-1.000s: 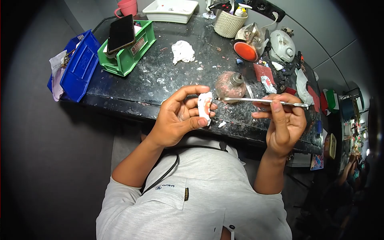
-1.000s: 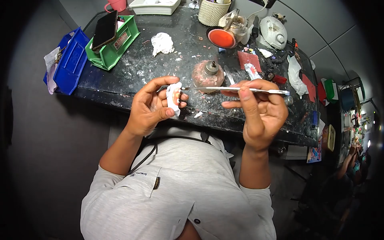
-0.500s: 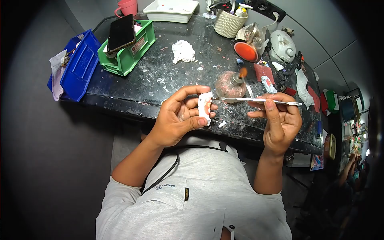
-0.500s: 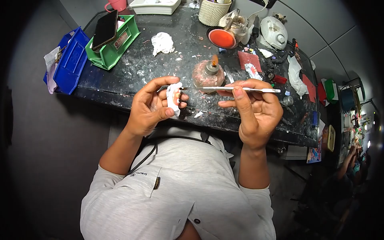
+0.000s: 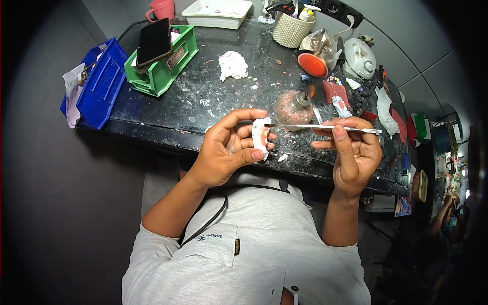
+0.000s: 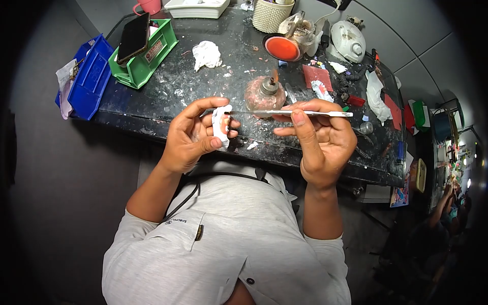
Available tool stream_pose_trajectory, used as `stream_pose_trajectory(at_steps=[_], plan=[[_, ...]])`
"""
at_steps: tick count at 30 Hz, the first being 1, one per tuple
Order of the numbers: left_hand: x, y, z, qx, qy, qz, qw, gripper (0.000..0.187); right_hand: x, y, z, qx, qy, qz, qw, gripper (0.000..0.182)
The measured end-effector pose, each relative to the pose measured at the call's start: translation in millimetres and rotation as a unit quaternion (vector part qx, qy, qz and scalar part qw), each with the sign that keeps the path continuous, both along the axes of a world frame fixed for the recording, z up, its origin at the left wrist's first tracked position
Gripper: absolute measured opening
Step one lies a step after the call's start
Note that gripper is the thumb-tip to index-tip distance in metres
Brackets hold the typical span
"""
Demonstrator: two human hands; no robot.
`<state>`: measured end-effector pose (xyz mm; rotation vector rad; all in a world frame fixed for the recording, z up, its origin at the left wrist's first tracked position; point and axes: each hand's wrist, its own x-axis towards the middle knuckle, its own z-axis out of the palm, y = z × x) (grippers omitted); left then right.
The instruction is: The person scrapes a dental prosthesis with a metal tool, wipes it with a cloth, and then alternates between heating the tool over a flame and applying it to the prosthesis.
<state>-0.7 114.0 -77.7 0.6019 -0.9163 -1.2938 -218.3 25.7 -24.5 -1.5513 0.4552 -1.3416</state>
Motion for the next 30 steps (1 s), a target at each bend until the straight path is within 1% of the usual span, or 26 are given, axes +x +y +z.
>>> stream_pose_trajectory(at_steps=[16,22,24,30], plan=[[-2.5,-1.5,-1.7,-0.011,0.008,0.005,1.000,0.066,1.8,3.0,1.6,-0.010,0.008,0.003,1.000,0.013],[-2.7,-2.5,-3.4,-0.017,-0.007,0.018,1.000,0.066,4.3,4.6,2.6,0.001,0.003,-0.005,1.000,0.013],[-3.1,-2.2,-3.6,-0.013,-0.014,0.026,0.999,0.066,4.0,4.1,2.2,0.005,-0.002,-0.023,1.000,0.013],[-2.9,-2.1,-3.3,-0.013,-0.020,0.028,0.999,0.067,4.1,6.5,3.3,0.008,0.006,-0.023,1.000,0.012]])
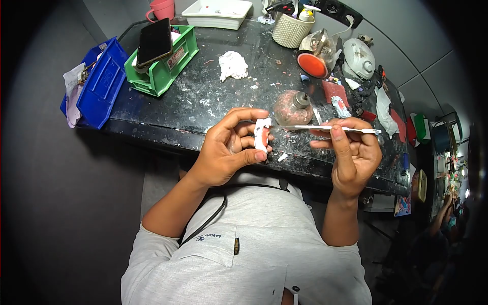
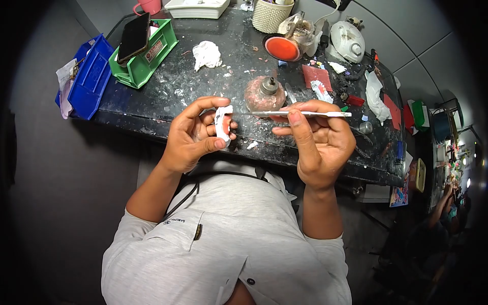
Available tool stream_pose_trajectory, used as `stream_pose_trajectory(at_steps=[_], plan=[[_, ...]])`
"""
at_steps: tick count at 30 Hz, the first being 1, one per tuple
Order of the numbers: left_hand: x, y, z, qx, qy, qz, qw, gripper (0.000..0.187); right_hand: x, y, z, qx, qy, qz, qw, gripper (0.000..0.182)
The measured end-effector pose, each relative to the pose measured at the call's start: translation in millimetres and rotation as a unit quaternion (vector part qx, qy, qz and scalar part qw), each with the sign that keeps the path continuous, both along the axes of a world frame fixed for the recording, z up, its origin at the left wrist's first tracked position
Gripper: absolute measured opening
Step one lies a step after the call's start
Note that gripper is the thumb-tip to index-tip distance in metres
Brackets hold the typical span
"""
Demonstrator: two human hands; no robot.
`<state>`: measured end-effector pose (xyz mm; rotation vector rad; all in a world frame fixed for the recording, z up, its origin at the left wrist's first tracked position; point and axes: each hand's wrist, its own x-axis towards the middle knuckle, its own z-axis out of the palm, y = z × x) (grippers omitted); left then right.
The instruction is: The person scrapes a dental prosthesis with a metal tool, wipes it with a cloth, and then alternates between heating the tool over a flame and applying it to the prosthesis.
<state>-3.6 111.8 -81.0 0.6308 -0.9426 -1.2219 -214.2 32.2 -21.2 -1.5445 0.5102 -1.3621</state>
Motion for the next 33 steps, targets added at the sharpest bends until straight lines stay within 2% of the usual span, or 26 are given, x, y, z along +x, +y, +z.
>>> stream_pose_trajectory(at_steps=[10,16,20,23,24,26,29,30,33], plan=[[-1,0,3,-0.014,-0.025,0.022,0.999,0.066,-3,-6,-1,-0.016,-0.001,-0.029,0.999,0.012],[1,1,3,-0.010,-0.007,0.001,1.000,0.064,-29,-27,-2,-0.036,-0.007,-0.153,0.988,0.014],[-2,17,28,-0.013,-0.014,0.010,1.000,0.069,-52,-41,-10,-0.031,-0.018,-0.206,0.978,0.016],[-5,37,51,-0.093,-0.068,-0.010,0.993,0.075,-66,-51,-20,-0.028,-0.026,-0.225,0.973,0.016],[-1,41,57,-0.153,-0.143,0.005,0.978,0.075,-70,-53,-24,-0.023,-0.033,-0.226,0.973,0.016],[0,50,71,-0.176,-0.172,-0.001,0.969,0.069,-73,-56,-30,-0.008,-0.034,-0.228,0.973,0.016],[-8,59,81,-0.158,-0.157,0.007,0.975,0.063,-75,-58,-35,0.002,-0.033,-0.235,0.971,0.016],[-7,65,90,-0.106,-0.167,-0.008,0.980,0.062,-75,-58,-36,0.004,-0.036,-0.233,0.972,0.016],[-3,61,86,-0.151,-0.208,-0.012,0.966,0.062,-75,-57,-36,-0.002,-0.023,-0.228,0.973,0.015]])
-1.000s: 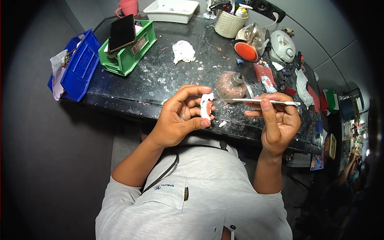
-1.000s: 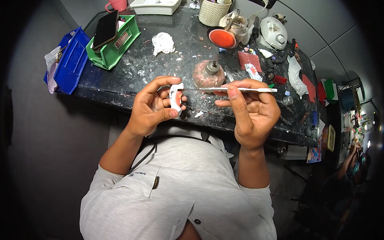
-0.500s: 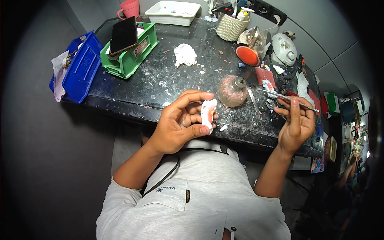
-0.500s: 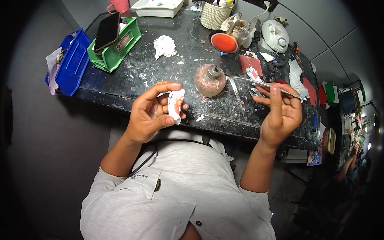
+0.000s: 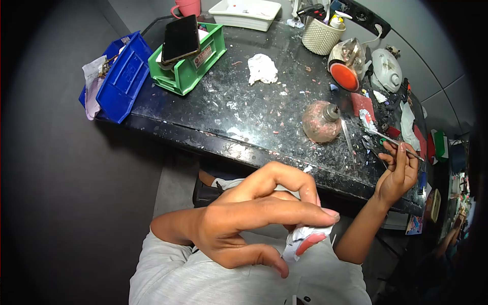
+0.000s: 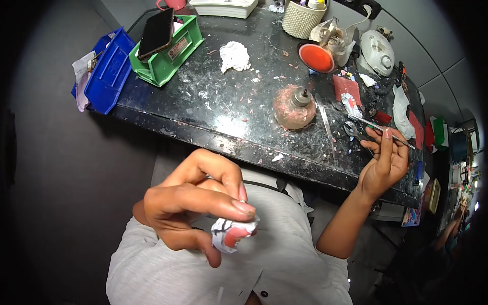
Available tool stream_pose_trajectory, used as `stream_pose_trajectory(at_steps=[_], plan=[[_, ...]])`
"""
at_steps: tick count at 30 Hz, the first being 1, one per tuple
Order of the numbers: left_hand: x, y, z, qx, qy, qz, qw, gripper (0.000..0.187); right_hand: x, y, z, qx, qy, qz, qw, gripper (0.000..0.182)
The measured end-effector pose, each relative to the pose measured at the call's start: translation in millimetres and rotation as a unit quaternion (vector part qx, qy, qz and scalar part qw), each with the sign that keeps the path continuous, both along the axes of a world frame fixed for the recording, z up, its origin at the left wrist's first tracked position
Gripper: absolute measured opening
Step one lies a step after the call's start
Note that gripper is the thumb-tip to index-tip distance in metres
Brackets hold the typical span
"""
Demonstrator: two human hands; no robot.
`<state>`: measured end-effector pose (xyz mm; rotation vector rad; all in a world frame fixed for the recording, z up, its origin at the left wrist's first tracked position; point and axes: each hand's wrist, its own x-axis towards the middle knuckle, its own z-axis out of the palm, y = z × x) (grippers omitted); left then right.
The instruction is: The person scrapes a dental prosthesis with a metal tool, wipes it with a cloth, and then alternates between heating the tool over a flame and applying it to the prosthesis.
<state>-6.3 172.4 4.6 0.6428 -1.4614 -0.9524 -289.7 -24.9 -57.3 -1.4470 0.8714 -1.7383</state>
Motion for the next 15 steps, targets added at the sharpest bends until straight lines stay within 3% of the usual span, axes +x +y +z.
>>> stream_pose_trajectory(at_steps=[6,7,9,11,15], plan=[[-6,-3,-11,-0.044,0.034,0.023,0.998,0.060,1,2,1,0.004,-0.012,0.002,1.000,0.014],[3,-7,-8,-0.055,-0.019,0.012,0.998,0.071,0,2,1,0.006,-0.014,0.004,1.000,0.014],[-6,-15,-15,0.018,0.087,0.068,0.994,0.081,0,1,0,0.008,-0.022,-0.005,1.000,0.014],[8,-37,-28,0.047,0.122,0.057,0.990,0.071,0,1,0,0.010,-0.022,0.003,1.000,0.015],[33,-76,-43,0.055,0.071,0.137,0.986,0.068,0,3,0,0.011,-0.021,-0.006,1.000,0.016]])
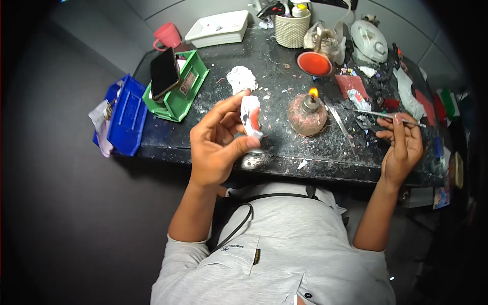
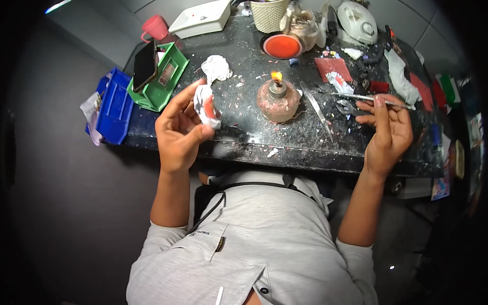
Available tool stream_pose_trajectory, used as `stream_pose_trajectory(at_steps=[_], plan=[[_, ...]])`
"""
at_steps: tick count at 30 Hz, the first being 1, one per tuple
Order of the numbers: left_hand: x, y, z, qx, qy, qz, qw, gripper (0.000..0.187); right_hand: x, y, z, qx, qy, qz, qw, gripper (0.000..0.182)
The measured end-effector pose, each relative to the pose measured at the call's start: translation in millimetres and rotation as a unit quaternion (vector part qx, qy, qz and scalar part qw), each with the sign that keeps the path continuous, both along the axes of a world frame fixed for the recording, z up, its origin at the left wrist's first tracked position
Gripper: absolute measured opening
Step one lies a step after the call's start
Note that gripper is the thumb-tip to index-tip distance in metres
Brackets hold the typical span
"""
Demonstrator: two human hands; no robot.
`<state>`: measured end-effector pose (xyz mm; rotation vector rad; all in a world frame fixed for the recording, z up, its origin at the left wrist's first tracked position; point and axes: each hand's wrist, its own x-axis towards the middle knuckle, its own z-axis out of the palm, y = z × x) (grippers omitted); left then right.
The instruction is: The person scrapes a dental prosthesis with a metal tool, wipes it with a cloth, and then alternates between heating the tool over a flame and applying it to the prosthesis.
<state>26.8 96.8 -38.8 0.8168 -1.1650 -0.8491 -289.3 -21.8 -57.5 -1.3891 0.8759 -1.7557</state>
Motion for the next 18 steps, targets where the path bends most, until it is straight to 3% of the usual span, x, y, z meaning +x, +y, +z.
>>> stream_pose_trajectory(at_steps=[4,6,8,10,18], plan=[[12,-25,2,-0.011,-0.111,0.040,0.993,0.063,-3,3,-1,-0.006,-0.003,-0.002,1.000,0.016],[15,-33,9,-0.016,-0.245,0.056,0.968,0.062,-6,5,-1,-0.003,-0.007,-0.007,1.000,0.015],[12,-42,15,-0.021,-0.259,0.049,0.965,0.059,-7,6,-1,-0.001,-0.008,-0.011,1.000,0.015],[6,-48,29,-0.041,-0.372,0.056,0.926,0.059,-9,7,-1,-0.014,0.001,-0.009,1.000,0.014],[-17,-75,48,-0.077,-0.478,0.032,0.874,0.060,-11,14,-3,-0.024,-0.017,0.005,1.000,0.012]])
